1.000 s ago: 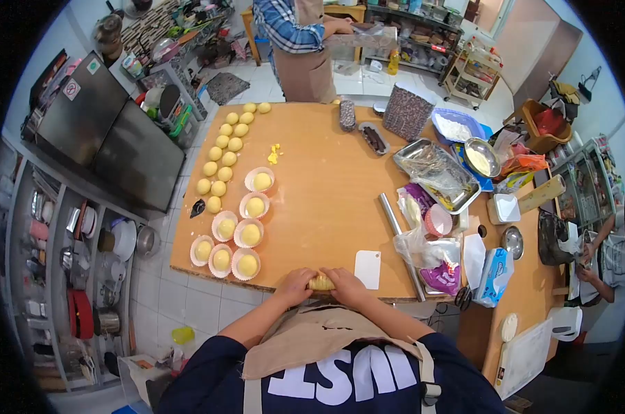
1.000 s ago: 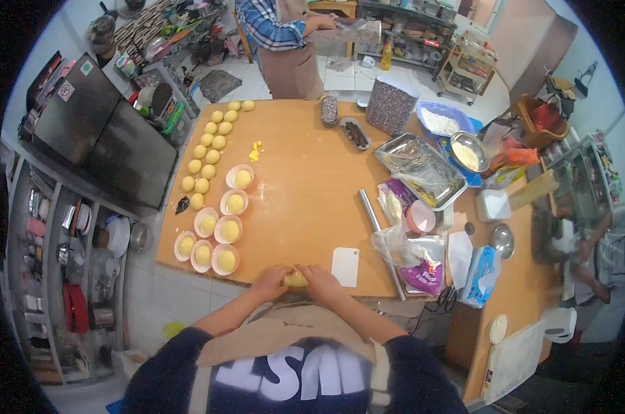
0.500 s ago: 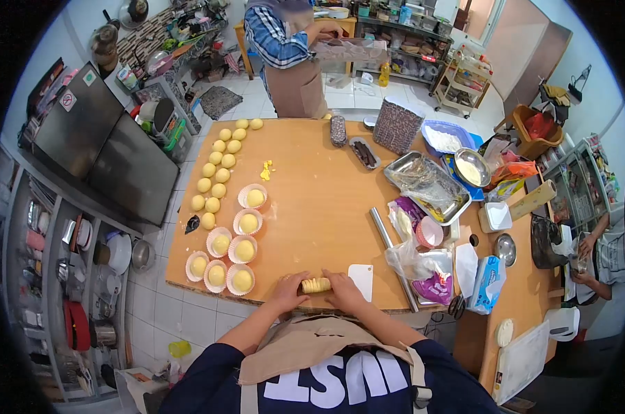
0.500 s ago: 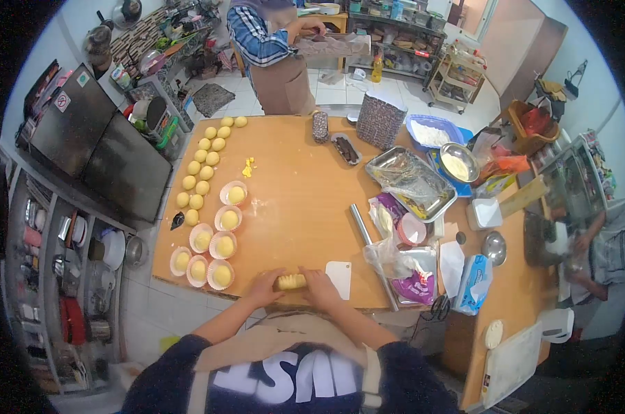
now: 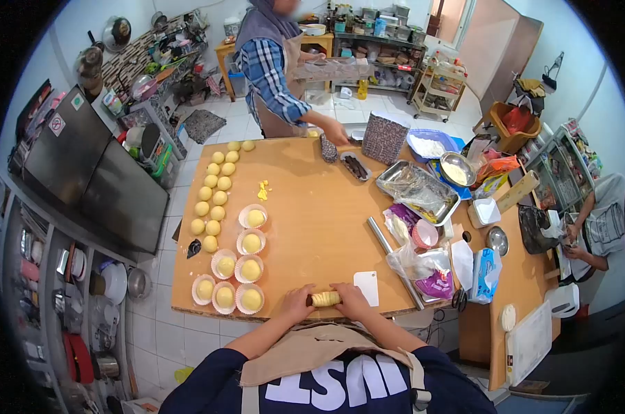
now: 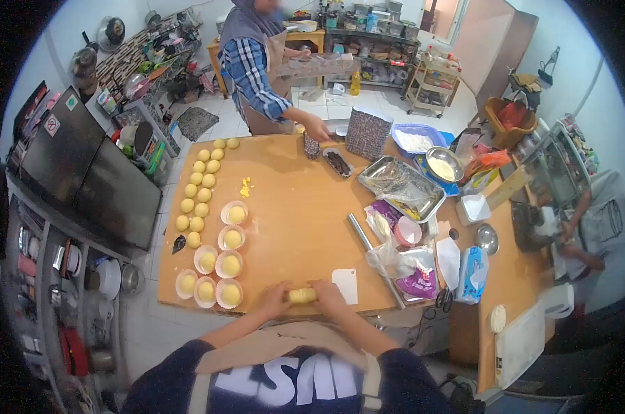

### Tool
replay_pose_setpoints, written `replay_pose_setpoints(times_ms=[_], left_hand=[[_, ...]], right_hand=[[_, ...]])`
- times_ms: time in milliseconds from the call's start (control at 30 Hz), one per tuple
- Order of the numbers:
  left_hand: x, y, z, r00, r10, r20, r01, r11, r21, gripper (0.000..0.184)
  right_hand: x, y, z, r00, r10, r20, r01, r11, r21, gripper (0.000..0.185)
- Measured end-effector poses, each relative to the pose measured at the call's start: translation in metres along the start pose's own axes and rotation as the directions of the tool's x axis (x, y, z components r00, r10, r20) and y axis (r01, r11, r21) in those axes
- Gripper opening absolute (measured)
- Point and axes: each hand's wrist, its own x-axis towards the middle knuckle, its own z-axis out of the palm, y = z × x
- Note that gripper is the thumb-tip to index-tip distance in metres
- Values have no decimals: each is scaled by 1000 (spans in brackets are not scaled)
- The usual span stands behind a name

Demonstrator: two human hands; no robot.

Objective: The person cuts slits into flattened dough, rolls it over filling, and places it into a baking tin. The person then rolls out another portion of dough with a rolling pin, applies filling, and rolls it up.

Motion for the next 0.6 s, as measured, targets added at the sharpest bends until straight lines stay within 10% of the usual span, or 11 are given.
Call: replay_pose_setpoints(times_ms=[167, 600], left_hand=[[-10, 11, -20, 968, 248, -48, -215, 909, 356, 66], [4, -2, -25, 966, 132, 223, -163, 978, 130, 59]], right_hand=[[-10, -7, 6, 989, 19, -148, -22, 999, -22, 75], [-21, -15, 27, 939, 241, -247, -191, 959, 209, 81]])
